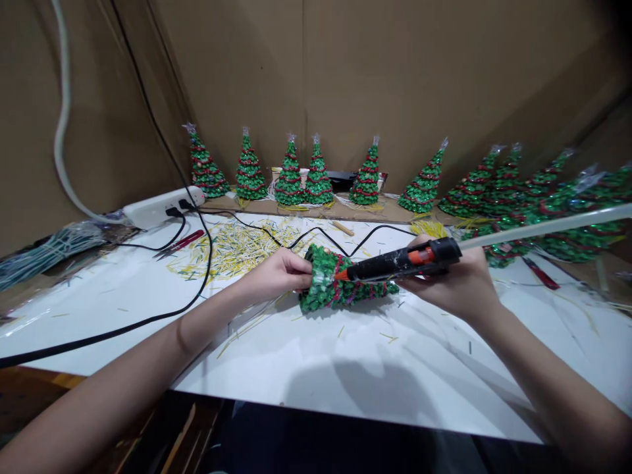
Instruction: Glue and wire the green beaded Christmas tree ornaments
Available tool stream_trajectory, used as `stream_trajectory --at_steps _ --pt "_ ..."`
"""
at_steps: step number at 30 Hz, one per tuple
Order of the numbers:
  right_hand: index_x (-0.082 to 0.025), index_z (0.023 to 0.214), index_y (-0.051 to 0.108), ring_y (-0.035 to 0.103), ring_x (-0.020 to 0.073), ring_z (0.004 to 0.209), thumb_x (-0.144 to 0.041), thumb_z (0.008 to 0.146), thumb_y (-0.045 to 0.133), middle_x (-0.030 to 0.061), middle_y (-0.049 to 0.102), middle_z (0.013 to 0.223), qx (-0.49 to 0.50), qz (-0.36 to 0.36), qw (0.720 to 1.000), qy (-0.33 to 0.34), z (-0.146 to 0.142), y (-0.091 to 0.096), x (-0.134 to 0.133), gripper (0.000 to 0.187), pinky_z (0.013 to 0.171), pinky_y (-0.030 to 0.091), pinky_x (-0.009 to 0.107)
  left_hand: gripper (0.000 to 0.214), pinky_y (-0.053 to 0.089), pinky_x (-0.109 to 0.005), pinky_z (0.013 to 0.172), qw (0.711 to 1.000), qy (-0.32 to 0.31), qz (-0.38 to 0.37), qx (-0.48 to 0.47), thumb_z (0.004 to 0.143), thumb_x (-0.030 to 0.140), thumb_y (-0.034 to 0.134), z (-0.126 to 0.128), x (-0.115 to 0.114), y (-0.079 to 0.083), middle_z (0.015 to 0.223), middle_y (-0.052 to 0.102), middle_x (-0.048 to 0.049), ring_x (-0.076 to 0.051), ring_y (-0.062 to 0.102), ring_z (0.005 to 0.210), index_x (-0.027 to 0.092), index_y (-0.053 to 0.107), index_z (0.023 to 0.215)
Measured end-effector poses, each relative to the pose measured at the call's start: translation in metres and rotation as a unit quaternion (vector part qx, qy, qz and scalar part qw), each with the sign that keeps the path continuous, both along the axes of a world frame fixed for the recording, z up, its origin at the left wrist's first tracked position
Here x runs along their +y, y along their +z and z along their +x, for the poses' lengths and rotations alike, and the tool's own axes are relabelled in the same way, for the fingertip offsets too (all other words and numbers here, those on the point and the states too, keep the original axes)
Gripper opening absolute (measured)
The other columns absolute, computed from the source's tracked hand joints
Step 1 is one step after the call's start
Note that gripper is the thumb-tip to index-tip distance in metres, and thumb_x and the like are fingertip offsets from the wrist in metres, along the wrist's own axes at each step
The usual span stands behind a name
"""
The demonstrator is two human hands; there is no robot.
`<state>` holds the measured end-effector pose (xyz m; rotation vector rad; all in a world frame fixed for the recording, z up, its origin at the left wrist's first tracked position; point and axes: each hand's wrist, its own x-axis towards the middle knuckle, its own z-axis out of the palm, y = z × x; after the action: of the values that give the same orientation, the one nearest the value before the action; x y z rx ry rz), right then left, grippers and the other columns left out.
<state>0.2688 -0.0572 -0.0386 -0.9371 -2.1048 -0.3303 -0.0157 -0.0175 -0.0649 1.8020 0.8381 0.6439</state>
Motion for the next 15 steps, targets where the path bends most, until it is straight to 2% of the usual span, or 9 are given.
stream_trajectory --at_steps 7,13,15 --pt "-0.022 0.064 0.045 0.044 0.0119 0.045 -0.035 0.074 0.064 -0.0040 0.048 0.052 0.012 -0.032 0.999 -0.027 0.002 -0.008 -0.006 0.026 0.045 0.032 0.025 0.018 0.041 -0.021 0.054 1.000 0.013 -0.017 0.006 0.066 0.025 0.065 0.002 -0.001 0.001 0.054 0.057 -0.0008 -0.012 0.052 0.056 0.009 0.070 0.062" --pt "-0.022 0.062 0.041 0.040 0.0104 0.041 -0.032 0.074 0.059 -0.0045 0.045 0.048 -0.006 0.029 0.997 -0.070 -0.001 -0.015 -0.007 0.024 0.043 0.027 0.024 0.019 0.036 -0.019 0.051 0.999 0.020 -0.021 0.020 0.066 0.023 0.062 0.003 -0.002 0.002 0.050 0.054 0.0008 -0.009 0.046 0.051 0.008 0.068 0.056" --pt "-0.022 0.061 0.042 0.040 0.0103 0.040 -0.032 0.075 0.056 -0.0043 0.044 0.047 -0.009 0.042 0.997 -0.064 -0.002 -0.016 -0.008 0.022 0.043 0.027 0.024 0.019 0.036 -0.019 0.051 0.999 0.020 -0.027 0.021 0.066 0.023 0.062 0.003 -0.003 0.002 0.051 0.054 0.0009 -0.009 0.046 0.051 0.008 0.069 0.057"
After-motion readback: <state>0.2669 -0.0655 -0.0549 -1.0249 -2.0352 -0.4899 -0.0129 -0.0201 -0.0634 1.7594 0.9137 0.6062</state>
